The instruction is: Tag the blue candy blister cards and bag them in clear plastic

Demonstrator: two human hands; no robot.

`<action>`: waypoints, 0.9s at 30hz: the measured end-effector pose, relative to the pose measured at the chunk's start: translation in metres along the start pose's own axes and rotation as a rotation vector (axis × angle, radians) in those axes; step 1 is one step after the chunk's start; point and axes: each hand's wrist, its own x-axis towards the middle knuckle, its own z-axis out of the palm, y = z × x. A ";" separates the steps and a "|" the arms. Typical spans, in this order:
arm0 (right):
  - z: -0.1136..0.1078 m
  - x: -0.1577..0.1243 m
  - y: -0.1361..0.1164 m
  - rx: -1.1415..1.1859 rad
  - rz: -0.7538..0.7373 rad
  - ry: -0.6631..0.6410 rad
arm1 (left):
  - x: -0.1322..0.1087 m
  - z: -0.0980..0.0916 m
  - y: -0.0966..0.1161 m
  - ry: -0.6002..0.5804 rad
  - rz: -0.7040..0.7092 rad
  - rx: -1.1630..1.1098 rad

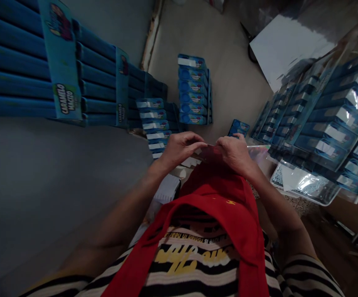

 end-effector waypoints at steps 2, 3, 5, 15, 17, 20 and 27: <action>-0.005 0.002 -0.016 0.000 0.003 -0.038 | -0.005 -0.013 0.000 0.002 -0.004 0.012; -0.008 0.004 -0.024 0.003 0.001 -0.054 | -0.008 -0.019 -0.001 0.014 -0.029 0.003; -0.014 0.010 -0.038 0.024 0.000 -0.071 | -0.013 -0.027 -0.004 0.067 -0.136 -0.067; -0.009 0.058 0.009 0.011 -0.079 0.037 | 0.003 -0.001 -0.010 0.283 -0.380 -0.282; -0.003 0.062 0.018 -0.027 -0.094 0.112 | 0.006 0.003 -0.012 0.262 -0.354 -0.254; 0.005 0.062 0.018 -0.072 -0.106 0.221 | 0.008 0.008 -0.016 0.291 -0.391 -0.249; 0.033 0.049 -0.005 -0.109 -0.275 0.429 | 0.003 0.017 -0.007 0.390 -0.477 -0.343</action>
